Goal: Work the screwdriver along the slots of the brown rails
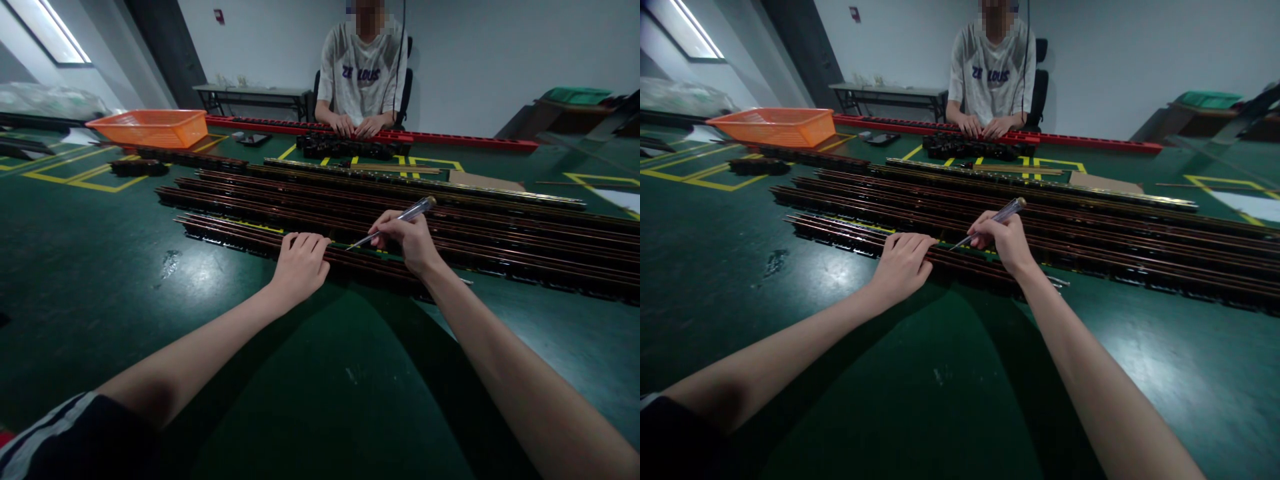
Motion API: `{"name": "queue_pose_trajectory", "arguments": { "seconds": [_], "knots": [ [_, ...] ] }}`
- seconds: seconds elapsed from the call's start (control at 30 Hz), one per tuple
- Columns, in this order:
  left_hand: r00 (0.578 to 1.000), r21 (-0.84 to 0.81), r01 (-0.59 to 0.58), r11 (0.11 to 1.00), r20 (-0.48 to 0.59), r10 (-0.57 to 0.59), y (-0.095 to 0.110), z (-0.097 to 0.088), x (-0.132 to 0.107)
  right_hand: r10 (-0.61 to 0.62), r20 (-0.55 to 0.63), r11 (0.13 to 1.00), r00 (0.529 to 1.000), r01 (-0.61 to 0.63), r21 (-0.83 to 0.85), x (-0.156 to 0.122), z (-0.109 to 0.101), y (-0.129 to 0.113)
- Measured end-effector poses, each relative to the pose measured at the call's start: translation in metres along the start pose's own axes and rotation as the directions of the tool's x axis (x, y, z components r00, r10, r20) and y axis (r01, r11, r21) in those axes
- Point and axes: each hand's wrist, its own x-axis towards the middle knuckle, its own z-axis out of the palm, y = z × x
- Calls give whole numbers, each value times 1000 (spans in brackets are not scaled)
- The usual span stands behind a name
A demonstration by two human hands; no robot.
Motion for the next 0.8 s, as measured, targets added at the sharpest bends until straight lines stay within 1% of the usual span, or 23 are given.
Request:
{"name": "queue_pose_trajectory", "arguments": {
  "seconds": [0.17,0.57,0.8],
  "knots": [
    [1000,7,-8,1000,10,7,1,-1,-1,-19,-34,999,999,20,25,0,-4,2],
    [1000,33,17,999,25,-18,0,-1,-1,-52,-92,999,994,53,11,3,-13,7],
    [1000,39,15,999,21,-16,0,-1,-1,-67,-172,998,983,68,-2,5,-14,9]
  ]
}}
